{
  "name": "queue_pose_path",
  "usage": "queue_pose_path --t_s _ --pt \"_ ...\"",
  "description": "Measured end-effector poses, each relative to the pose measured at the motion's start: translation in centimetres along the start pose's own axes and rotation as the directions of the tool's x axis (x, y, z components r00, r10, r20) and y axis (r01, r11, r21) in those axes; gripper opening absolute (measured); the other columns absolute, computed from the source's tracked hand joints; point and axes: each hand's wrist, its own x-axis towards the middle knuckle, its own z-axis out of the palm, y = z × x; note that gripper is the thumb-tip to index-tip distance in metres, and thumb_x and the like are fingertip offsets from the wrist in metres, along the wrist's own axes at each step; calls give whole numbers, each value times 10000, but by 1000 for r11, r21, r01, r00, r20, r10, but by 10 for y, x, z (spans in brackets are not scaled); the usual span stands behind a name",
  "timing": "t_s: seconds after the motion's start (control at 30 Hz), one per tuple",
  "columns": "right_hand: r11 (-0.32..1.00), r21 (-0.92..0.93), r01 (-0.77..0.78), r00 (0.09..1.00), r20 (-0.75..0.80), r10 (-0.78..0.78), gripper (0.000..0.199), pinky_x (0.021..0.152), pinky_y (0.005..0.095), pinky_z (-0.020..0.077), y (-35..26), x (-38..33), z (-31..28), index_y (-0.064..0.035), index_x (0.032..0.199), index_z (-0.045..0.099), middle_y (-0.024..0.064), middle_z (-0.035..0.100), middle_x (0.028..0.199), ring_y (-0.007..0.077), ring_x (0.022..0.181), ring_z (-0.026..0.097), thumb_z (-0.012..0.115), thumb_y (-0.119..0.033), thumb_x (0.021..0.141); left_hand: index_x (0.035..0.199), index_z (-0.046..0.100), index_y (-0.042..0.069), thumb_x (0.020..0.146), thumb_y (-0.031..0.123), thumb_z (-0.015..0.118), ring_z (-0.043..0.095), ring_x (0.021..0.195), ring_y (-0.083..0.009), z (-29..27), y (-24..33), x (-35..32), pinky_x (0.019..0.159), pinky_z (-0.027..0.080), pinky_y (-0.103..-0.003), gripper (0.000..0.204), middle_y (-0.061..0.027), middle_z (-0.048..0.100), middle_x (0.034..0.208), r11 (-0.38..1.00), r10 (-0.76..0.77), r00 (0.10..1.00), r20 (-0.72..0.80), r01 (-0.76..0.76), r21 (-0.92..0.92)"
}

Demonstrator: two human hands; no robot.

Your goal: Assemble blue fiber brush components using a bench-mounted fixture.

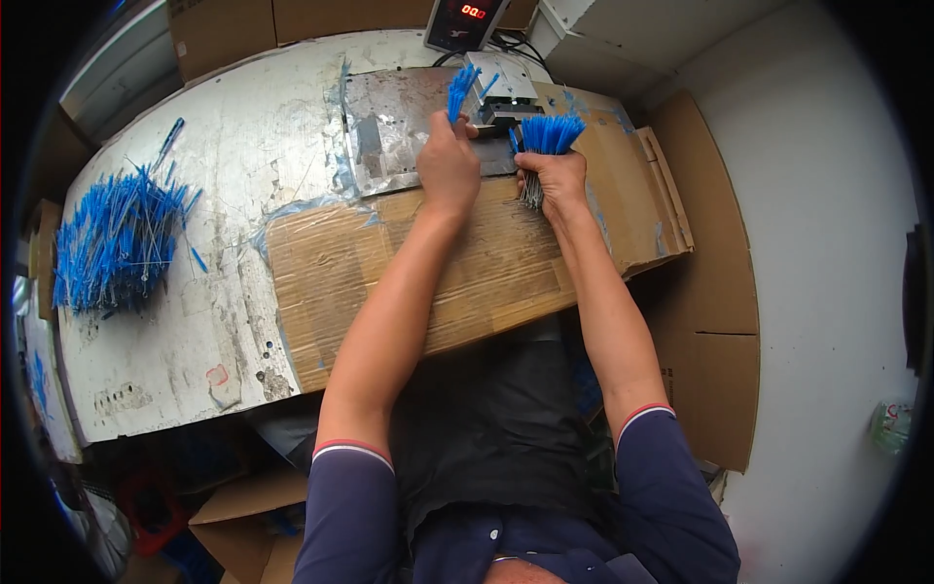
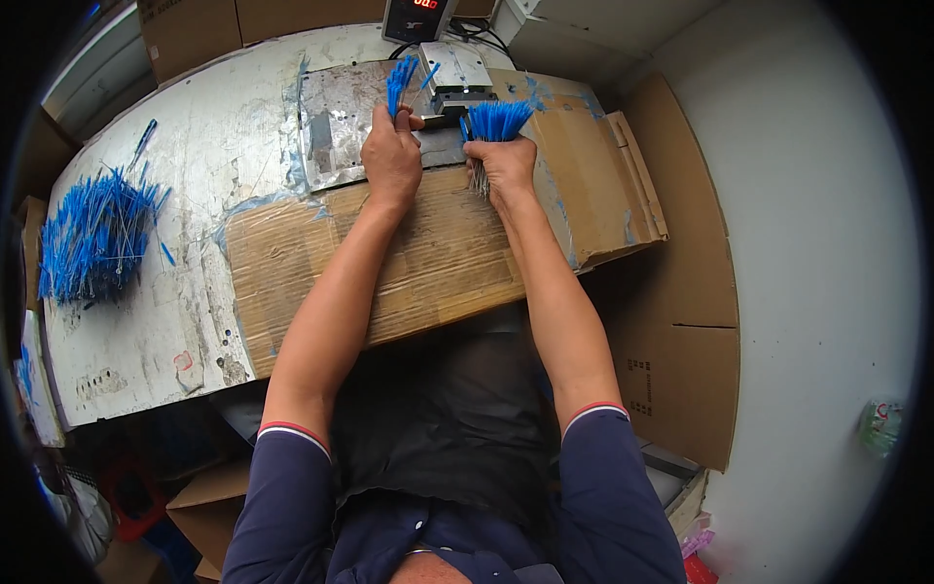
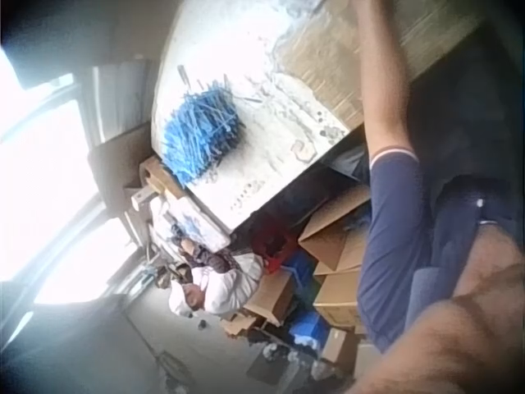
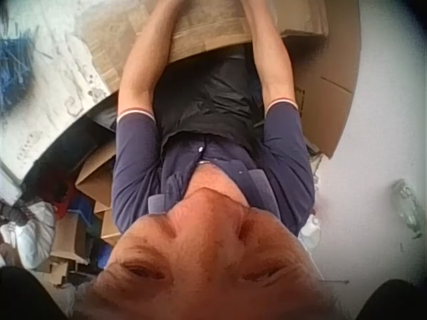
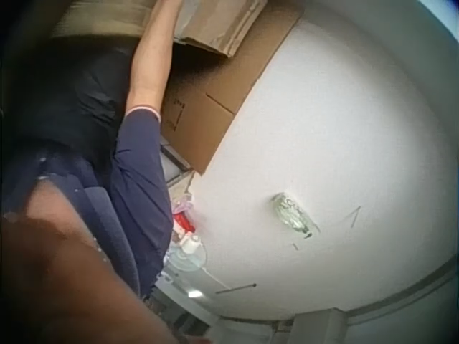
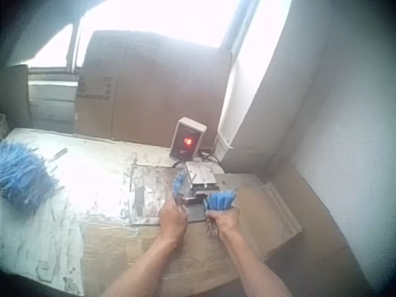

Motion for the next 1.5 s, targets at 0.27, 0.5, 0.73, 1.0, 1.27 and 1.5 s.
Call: queue_pose_path --t_s 0.27,0.5,0.73,1.0,1.27,1.5 --pt "999 -51 -7 997 -72 3 104 414 299 487 1 4 8 46 722 661 111 654 640 185 485 623 754 91 707 1030 597 61 1041 194 516 715 760 -302 -2 1 0 676 520 -420 156 -111 735 861 994 23 998 -56 -17 109" --pt "1000 -22 -22 995 -94 20 89 422 300 502 -1 1 8 49 731 666 117 664 656 186 508 637 752 74 730 1026 634 83 1027 206 526 692 822 -388 -5 3 2 717 497 -488 164 -156 722 875 963 47 998 -51 -32 267" --pt "987 139 -79 997 -1 80 105 499 316 566 -4 -2 -3 50 831 687 125 689 729 201 588 673 769 27 769 980 610 58 997 182 556 686 811 -373 -1 -8 2 726 488 -490 136 -151 720 859 950 114 992 59 -126 284" --pt "981 155 -117 992 -26 122 85 497 326 585 -6 -8 -7 47 778 674 138 678 696 214 564 676 754 53 749 941 583 43 937 115 578 649 761 -384 -2 -3 1 707 448 -501 72 -174 666 759 892 243 957 160 -285 351" --pt "974 87 -211 975 87 204 104 509 326 598 -7 -8 -19 67 805 649 142 667 726 215 594 674 746 76 768 945 590 57 854 29 545 653 818 -349 -4 2 -5 746 466 -458 106 -155 667 835 811 338 907 251 -416 412" --pt "971 -23 -238 969 68 239 77 466 346 578 -11 -11 -5 77 772 647 160 657 684 239 534 666 722 91 768 949 581 55 855 17 539 653 819 -359 -4 -2 -4 745 481 -457 109 -157 661 845 778 294 916 272 -395 488"
